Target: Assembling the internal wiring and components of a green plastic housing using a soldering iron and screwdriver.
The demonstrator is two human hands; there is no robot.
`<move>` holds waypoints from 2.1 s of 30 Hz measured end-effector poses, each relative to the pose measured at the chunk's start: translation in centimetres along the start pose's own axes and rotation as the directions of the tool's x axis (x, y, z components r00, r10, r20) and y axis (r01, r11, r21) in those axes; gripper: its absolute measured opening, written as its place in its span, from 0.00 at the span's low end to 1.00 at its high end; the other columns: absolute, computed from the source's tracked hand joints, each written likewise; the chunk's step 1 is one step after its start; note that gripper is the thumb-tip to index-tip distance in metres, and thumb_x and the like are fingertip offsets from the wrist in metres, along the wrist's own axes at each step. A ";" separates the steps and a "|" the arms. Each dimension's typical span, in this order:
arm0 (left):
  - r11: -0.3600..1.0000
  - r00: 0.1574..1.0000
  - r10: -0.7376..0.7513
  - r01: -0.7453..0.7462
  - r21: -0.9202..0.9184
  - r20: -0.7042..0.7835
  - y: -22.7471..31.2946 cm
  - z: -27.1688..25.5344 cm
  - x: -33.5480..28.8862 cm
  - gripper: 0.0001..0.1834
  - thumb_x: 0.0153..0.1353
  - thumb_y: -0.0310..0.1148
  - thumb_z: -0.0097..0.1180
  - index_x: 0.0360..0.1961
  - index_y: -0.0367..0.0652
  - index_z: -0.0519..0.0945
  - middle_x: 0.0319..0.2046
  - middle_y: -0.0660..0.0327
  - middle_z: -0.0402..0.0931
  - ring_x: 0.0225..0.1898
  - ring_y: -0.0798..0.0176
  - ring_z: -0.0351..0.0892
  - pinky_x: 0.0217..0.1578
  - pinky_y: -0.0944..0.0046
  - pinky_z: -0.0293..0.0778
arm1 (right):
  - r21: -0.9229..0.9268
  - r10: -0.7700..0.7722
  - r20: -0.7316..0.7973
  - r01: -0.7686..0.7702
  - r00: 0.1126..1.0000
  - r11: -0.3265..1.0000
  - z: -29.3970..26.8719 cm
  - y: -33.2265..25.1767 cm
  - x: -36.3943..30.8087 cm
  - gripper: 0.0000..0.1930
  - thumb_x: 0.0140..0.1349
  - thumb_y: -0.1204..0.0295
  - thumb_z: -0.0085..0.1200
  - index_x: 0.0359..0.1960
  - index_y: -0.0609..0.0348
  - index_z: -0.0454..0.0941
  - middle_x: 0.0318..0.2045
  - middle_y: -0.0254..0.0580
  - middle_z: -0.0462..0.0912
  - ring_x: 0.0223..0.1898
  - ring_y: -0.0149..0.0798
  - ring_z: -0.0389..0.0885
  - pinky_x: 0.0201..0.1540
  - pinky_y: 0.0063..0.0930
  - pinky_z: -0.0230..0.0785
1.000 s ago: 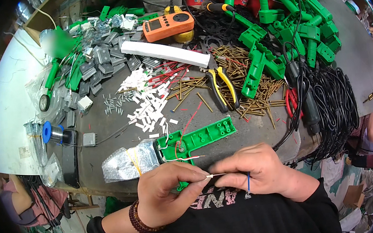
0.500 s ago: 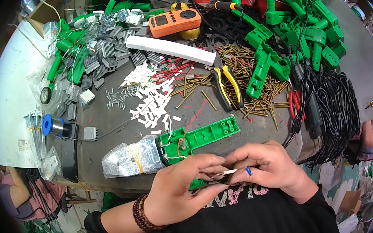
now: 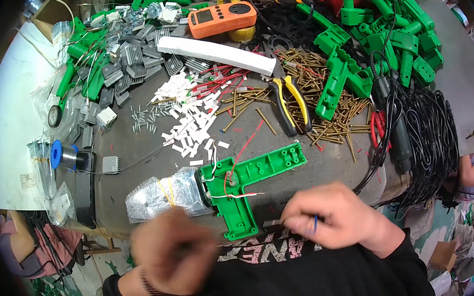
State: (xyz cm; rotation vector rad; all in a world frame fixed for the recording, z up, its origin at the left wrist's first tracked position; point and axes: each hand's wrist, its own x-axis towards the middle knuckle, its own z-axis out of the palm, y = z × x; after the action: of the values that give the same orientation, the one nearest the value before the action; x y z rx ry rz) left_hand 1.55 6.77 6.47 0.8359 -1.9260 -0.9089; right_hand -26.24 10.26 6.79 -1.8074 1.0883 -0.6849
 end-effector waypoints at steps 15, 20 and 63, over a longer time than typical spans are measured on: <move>0.965 0.889 0.146 -0.031 -0.260 0.435 -1.5 1.1 0.7 0.14 0.64 0.32 0.55 0.21 0.45 0.72 0.18 0.62 0.70 0.17 0.60 0.72 0.18 0.62 0.67 | 0.062 -0.099 0.032 0.097 0.995 0.993 0.8 0.8 0.5 0.04 0.65 0.73 0.56 0.34 0.59 0.78 0.24 0.40 0.80 0.25 0.44 0.81 0.28 0.35 0.72; 0.955 0.988 -0.144 0.153 -0.256 0.055 -1.4 -8.6 -1.6 0.13 0.61 0.36 0.50 0.30 0.37 0.80 0.22 0.54 0.75 0.25 0.52 0.77 0.26 0.57 0.71 | 0.117 0.033 -0.149 -0.015 0.988 0.993 0.3 3.2 -1.6 0.07 0.68 0.71 0.56 0.36 0.62 0.81 0.24 0.37 0.80 0.26 0.28 0.81 0.31 0.24 0.72; 0.940 0.975 0.162 -0.200 0.277 0.154 -3.0 3.9 2.4 0.12 0.52 0.21 0.64 0.38 0.38 0.78 0.28 0.57 0.79 0.24 0.56 0.80 0.22 0.62 0.72 | -0.165 0.140 -0.275 -0.190 0.951 0.968 2.7 1.8 3.7 0.04 0.57 0.78 0.61 0.33 0.60 0.79 0.26 0.44 0.80 0.27 0.48 0.80 0.31 0.35 0.72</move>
State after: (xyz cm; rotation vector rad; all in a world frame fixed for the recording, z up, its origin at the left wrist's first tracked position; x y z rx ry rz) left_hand -2.30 4.39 3.34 0.7638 -2.2461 -0.5875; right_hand -23.10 7.70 4.02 -1.7922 1.5089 -0.7534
